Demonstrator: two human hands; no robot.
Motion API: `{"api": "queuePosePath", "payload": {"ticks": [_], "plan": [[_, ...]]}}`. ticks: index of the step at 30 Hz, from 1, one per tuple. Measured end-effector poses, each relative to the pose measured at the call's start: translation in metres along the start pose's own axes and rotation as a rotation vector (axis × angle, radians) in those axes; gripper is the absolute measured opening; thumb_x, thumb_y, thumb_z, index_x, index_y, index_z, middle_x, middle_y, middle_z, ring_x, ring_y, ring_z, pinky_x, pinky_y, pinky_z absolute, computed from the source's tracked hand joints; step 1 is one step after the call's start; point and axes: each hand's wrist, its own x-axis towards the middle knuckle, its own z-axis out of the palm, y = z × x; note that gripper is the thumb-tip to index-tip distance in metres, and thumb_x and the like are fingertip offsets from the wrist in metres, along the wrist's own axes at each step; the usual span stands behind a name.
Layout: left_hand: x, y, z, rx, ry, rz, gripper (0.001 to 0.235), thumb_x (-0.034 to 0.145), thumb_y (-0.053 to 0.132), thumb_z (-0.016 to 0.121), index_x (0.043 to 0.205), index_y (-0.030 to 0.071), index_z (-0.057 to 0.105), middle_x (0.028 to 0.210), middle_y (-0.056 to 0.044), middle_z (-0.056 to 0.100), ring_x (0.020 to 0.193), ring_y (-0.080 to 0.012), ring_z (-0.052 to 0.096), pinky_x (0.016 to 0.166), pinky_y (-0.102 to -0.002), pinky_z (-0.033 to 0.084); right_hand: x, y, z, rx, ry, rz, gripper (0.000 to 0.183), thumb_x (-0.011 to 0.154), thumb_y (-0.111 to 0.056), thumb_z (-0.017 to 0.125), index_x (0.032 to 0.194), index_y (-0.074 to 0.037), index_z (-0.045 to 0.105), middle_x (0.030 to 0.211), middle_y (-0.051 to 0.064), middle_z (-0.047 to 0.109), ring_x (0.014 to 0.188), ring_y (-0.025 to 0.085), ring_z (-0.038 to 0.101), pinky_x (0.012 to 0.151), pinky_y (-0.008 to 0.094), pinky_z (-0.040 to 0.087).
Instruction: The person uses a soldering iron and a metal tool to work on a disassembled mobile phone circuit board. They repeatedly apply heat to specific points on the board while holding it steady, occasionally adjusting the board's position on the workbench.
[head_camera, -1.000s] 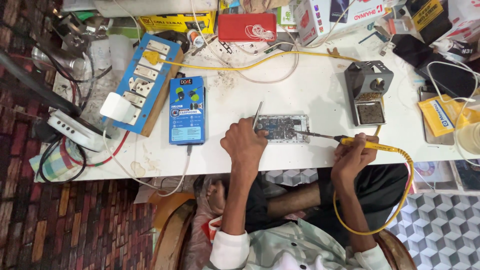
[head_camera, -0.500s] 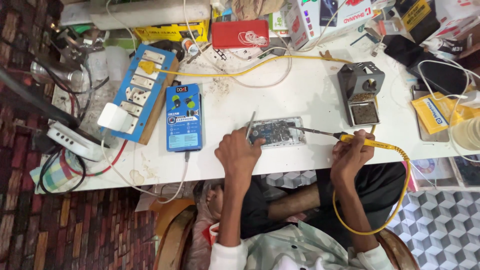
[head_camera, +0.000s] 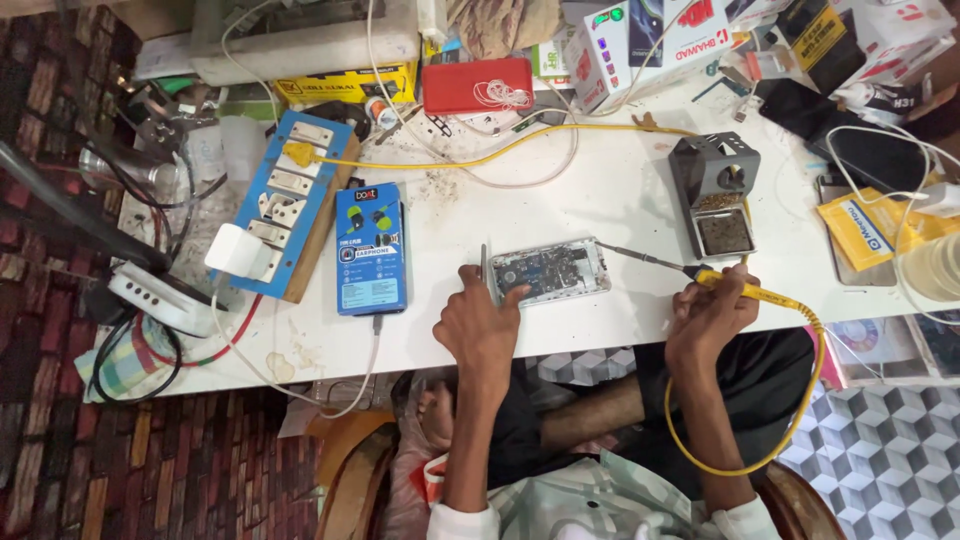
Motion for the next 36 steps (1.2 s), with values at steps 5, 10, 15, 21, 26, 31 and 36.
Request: {"api": "queuePosePath", "payload": {"ticks": [5,10,15,21,26,31,36], "plan": [[0.0,-0.003,0.001,-0.024,-0.037,0.02,0.049,0.084,0.035,0.082,0.111,-0.002,0.063,0.077,-0.019,0.072,0.075,-0.035,0.075,0.063,-0.048,0.056,0.004,-0.006,-0.001,-0.172,0.002,-0.036,0.026,0.111,-0.031,0.056,0.103,-0.009,0.045,0.071,0.004,0.053,0.05,0.011,0.05,0.042,0.025,0.035],[-0.008,-0.001,-0.002,-0.052,-0.048,0.034,0.041,0.086,0.027,0.079,0.111,-0.001,0.062,0.074,-0.02,0.072,0.074,-0.0364,0.075,0.061,-0.05,0.055,0.006,-0.003,-0.006,-0.149,-0.04,-0.065,0.021,0.113,-0.025,0.054,0.104,-0.009,0.045,0.068,0.006,0.051,0.049,0.011,0.046,0.045,0.024,0.036],[-0.014,0.004,-0.003,0.0,-0.057,0.034,0.042,0.09,0.029,0.076,0.111,-0.004,0.06,0.071,-0.021,0.071,0.07,-0.0364,0.075,0.058,-0.049,0.055,-0.001,0.006,-0.013,-0.244,-0.044,-0.176,0.019,0.113,-0.022,0.05,0.103,-0.009,0.042,0.072,0.005,0.05,0.049,0.01,0.041,0.045,0.024,0.035],[-0.016,0.003,-0.008,0.015,-0.071,0.059,0.047,0.089,0.032,0.078,0.112,-0.005,0.061,0.071,-0.02,0.071,0.072,-0.0362,0.075,0.061,-0.048,0.055,-0.012,0.007,-0.014,-0.332,-0.041,-0.252,0.026,0.118,-0.032,0.046,0.106,-0.009,0.042,0.072,0.004,0.049,0.049,0.01,0.044,0.045,0.024,0.036],[0.0,0.002,-0.009,-0.037,-0.13,0.141,0.073,0.079,0.033,0.083,0.135,-0.002,0.053,0.072,-0.021,0.072,0.074,-0.037,0.076,0.065,-0.049,0.055,-0.012,0.006,-0.013,-0.314,-0.051,-0.253,0.027,0.119,-0.032,0.047,0.107,-0.009,0.041,0.074,0.004,0.049,0.049,0.009,0.041,0.047,0.024,0.037],[0.002,-0.001,-0.006,-0.02,-0.081,0.24,0.065,0.078,0.034,0.085,0.13,0.003,0.06,0.073,-0.021,0.072,0.076,-0.0389,0.074,0.065,-0.051,0.053,-0.01,0.008,-0.012,-0.229,-0.082,-0.258,0.027,0.118,-0.03,0.05,0.106,-0.008,0.04,0.076,0.004,0.048,0.048,0.009,0.039,0.044,0.025,0.035],[-0.008,0.003,0.0,0.003,-0.085,0.206,0.061,0.083,0.034,0.083,0.129,0.001,0.06,0.07,-0.021,0.07,0.073,-0.0383,0.074,0.063,-0.051,0.053,-0.01,0.004,-0.008,-0.241,-0.101,-0.269,0.029,0.119,-0.031,0.05,0.105,-0.007,0.04,0.072,0.003,0.044,0.048,0.009,0.037,0.045,0.025,0.033]]}}
